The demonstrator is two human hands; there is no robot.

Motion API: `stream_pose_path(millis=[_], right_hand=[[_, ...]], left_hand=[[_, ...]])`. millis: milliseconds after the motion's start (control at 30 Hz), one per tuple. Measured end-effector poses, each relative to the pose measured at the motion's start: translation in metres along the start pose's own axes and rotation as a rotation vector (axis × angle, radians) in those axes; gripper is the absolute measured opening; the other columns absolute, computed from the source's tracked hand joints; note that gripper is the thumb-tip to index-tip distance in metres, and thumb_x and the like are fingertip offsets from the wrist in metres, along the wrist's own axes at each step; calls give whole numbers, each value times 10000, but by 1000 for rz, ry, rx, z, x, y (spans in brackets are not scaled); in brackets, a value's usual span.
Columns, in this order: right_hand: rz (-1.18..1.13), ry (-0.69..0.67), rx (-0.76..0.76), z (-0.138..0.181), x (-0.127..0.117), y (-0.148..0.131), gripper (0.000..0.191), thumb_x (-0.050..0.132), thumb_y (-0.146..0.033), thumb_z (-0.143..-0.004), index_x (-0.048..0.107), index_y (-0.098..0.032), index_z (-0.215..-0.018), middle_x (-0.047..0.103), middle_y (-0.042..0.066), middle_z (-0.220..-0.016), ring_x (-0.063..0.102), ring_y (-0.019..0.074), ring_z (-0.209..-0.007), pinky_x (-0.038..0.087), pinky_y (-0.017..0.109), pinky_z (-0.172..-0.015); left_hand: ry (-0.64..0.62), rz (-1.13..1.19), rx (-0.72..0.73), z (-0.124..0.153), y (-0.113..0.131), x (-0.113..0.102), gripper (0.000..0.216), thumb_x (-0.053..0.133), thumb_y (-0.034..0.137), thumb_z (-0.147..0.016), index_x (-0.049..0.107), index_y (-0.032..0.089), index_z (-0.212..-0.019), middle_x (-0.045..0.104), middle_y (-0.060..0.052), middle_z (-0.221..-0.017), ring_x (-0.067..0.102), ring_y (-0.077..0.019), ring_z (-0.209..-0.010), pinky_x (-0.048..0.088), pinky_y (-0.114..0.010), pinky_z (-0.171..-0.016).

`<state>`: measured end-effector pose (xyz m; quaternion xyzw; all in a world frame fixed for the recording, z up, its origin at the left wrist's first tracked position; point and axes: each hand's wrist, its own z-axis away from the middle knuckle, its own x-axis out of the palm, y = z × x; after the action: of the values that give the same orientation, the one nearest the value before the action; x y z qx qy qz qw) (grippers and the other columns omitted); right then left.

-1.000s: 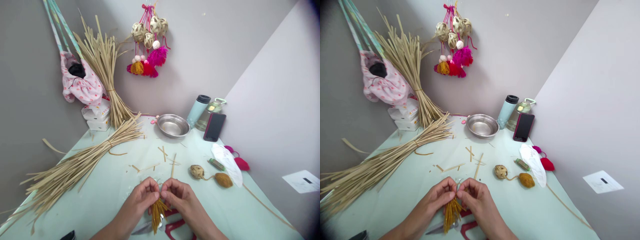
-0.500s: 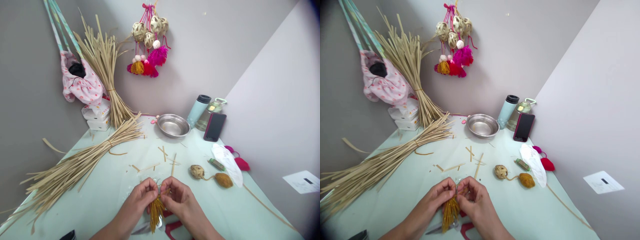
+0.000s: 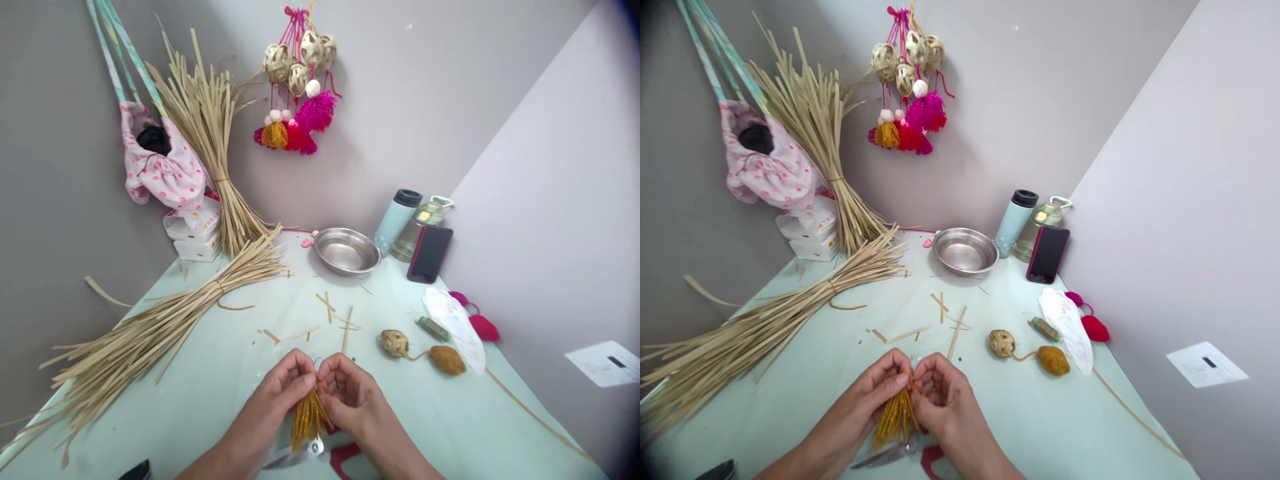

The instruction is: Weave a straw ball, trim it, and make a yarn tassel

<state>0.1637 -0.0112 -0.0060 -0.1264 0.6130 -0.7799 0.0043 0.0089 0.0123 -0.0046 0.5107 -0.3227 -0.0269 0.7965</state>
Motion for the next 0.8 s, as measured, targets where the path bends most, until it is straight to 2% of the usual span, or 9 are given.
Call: stream_pose_path(millis=[133, 233, 367, 467, 533, 600, 700, 800], right_hand=[[28, 17, 17, -1, -1, -1, 175, 665, -262, -772, 520, -177, -816, 469, -65, -612, 383, 77, -524, 322, 202, -493], [27, 19, 69, 0, 1, -3, 169, 674, -267, -739, 548, -156, -761, 482, -58, -554, 398, 76, -498, 307, 206, -492], [-165, -15, 134, 2, 1, -8, 153, 684, -254, -714, 577, -146, -726, 508, -42, -559, 428, 71, -493, 328, 200, -500], [-326, -130, 231, 4, -3, -13, 140, 703, -231, -717, 591, -150, -739, 419, -75, -526, 293, 45, -437, 260, 173, -425], [-355, -246, 290, 4, -9, -14, 153, 728, -232, -724, 601, -150, -744, 357, -95, -491, 201, 39, -413, 213, 172, -390], [-362, -290, 287, 5, -13, -14, 176, 746, -249, -738, 605, -145, -723, 326, -102, -471, 170, 36, -406, 186, 173, -382], [-408, -204, 188, 4, -16, -10, 212, 712, -305, -803, 638, -121, -727, 293, -97, -484, 166, 36, -431, 168, 169, -407], [-417, -120, 105, 2, -13, -8, 245, 661, -340, -854, 688, -105, -791, 331, -76, -538, 206, 38, -463, 221, 170, -446]], left_hand=[[1, 44, -9, 1, 2, 2, 245, 614, 386, -839, 474, 192, -786, 482, 22, -760, 461, -131, -719, 354, -259, -675], [27, -88, 70, -1, -4, -2, 243, 607, 394, -850, 495, 188, -785, 474, 28, -747, 445, -121, -699, 352, -245, -661], [-14, -171, 115, -4, -14, -7, 259, 547, 446, -881, 480, 201, -829, 506, 24, -752, 466, -128, -674, 368, -249, -636], [-6, -240, 134, -3, -14, -7, 257, 538, 439, -888, 485, 195, -825, 503, 27, -738, 455, -127, -679, 360, -247, -645], [11, -285, 146, -2, -11, -6, 259, 544, 431, -887, 494, 189, -810, 481, 32, -720, 440, -127, -686, 350, -244, -651], [16, -289, 138, -2, -9, -5, 262, 550, 433, -881, 497, 189, -804, 458, 35, -713, 421, -126, -679, 342, -243, -640], [13, -268, 124, -1, -9, -6, 255, 563, 429, -875, 507, 189, -811, 450, 31, -731, 407, -127, -684, 339, -245, -640], [7, -224, 127, -1, -9, -7, 255, 578, 428, -868, 515, 189, -808, 458, 29, -738, 423, -127, -686, 342, -245, -642]])
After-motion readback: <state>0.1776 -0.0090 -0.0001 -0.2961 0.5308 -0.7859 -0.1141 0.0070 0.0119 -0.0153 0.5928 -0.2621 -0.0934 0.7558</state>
